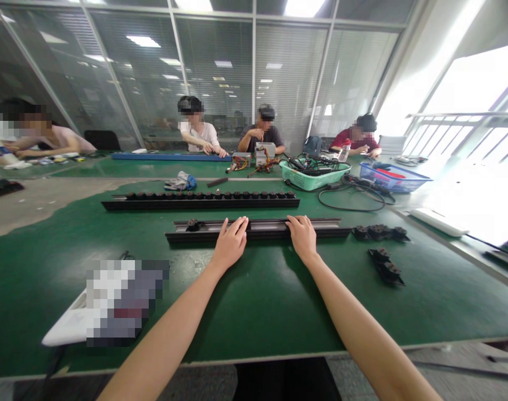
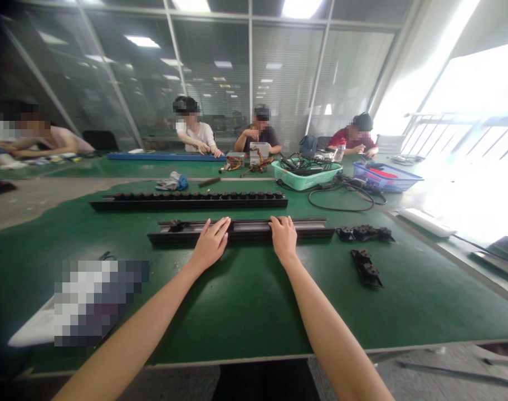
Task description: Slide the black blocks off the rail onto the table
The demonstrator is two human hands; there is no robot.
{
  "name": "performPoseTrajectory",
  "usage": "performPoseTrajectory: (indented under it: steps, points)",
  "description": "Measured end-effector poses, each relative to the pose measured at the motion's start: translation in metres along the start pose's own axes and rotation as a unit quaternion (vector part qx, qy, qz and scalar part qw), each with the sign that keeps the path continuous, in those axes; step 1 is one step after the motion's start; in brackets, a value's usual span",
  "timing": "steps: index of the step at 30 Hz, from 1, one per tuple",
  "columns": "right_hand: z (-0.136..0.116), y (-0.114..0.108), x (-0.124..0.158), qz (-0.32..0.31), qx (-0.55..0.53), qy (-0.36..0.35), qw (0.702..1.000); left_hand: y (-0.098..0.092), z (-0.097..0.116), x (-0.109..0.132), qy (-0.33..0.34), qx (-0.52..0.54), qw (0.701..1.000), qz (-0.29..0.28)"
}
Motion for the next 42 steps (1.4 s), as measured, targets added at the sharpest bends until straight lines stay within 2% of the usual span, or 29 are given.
performPoseTrajectory:
  steps: [7, 22, 42]
  points:
    - [0.001, -0.003, -0.001, -0.007, -0.002, -0.002, 1.0, 0.002, -0.001, 0.0, 0.002, -0.001, 1.0, -0.001]
    - [0.002, -0.003, 0.002, -0.073, 0.027, 0.013, 0.997, 0.003, -0.002, 0.0, 0.004, 0.003, 1.0, 0.006]
    - [0.013, -0.006, 0.001, -0.033, 0.0, 0.02, 0.999, 0.003, -0.002, 0.0, 0.001, 0.001, 1.0, 0.005]
Point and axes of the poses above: each hand's wrist, its own x-axis away from the middle knuckle, its own y-axis out of the palm, z = x × y, the point moved 7 cm from there along -x, towards the middle knuckle, and after that the axes turned 6 degrees about -z, right-handed, at the moved point
